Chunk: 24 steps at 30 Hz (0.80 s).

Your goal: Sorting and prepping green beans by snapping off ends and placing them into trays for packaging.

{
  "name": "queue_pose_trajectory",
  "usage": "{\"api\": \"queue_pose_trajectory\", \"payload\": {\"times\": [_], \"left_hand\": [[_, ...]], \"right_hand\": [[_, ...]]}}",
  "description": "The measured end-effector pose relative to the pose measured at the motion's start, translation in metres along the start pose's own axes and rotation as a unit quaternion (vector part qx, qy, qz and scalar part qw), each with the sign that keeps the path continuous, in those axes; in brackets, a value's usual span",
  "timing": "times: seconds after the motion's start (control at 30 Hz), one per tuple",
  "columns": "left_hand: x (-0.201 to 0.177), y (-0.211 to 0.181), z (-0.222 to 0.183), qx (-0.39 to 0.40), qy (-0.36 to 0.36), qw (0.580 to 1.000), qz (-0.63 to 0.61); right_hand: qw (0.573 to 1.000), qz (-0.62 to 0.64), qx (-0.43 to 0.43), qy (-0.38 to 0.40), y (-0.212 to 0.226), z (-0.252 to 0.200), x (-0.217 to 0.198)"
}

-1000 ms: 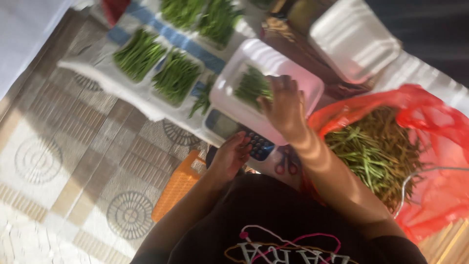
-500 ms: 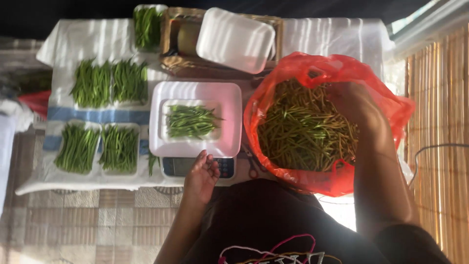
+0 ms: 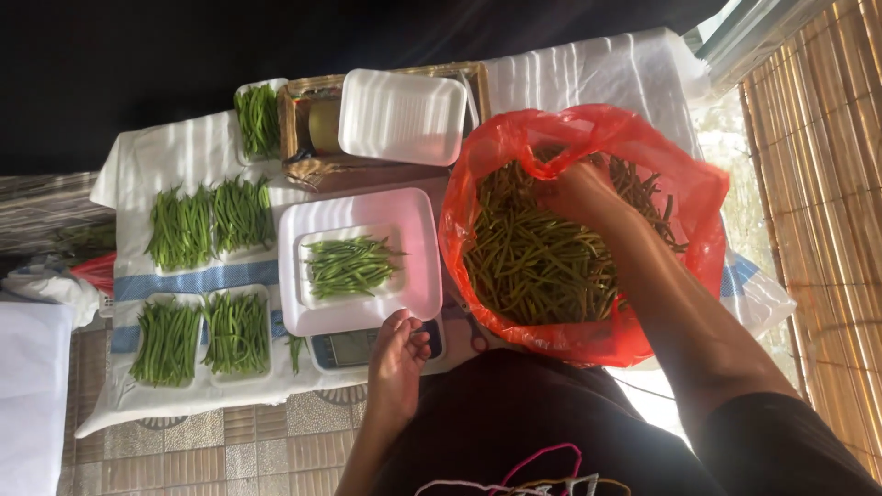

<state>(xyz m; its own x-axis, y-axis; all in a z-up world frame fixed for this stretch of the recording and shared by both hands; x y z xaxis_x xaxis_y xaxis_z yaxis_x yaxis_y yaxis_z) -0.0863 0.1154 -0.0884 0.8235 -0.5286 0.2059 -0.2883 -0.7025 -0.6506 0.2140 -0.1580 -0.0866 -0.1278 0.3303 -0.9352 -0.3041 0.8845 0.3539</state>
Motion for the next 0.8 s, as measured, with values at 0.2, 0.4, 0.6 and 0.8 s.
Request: {"api": "queue_pose_trajectory", "payload": {"times": [0.2, 0.4, 0.6, 0.8], "left_hand": [[0.003, 0.006, -0.001, 0.004, 0.031, 0.999, 0.040], [0.040, -0.009, -0.022, 0.047, 0.079, 0.990, 0.108], [0.058, -0.009, -0.034, 0.064, 0.151, 0.979, 0.118], [0.047, -0.008, -0.035, 0.096, 0.117, 0.977, 0.148]], "right_hand": [[0.980, 0.192, -0.051, 0.018, 0.042, -0.056, -0.094], [0.891, 0.419, -0.174, 0.030, 0.051, -0.071, -0.095], [0.900, 0.409, -0.109, 0.104, 0.070, -0.081, -0.100], [0.991, -0.120, 0.036, -0.042, -0.015, -0.068, -0.071]]}}
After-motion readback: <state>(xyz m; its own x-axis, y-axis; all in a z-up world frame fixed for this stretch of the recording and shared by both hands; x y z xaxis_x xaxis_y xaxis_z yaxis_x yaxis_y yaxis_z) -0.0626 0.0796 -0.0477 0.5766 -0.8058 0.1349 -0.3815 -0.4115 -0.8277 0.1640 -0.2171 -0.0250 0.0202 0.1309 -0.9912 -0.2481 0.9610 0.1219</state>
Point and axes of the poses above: each hand's wrist, its own z-axis towards the middle knuckle, its own x-axis out of the palm, y = z × x, the point moved 3 cm from there along z, towards the middle knuckle, and after that the axes turned 15 degrees about -y, right-handed, at the moved point
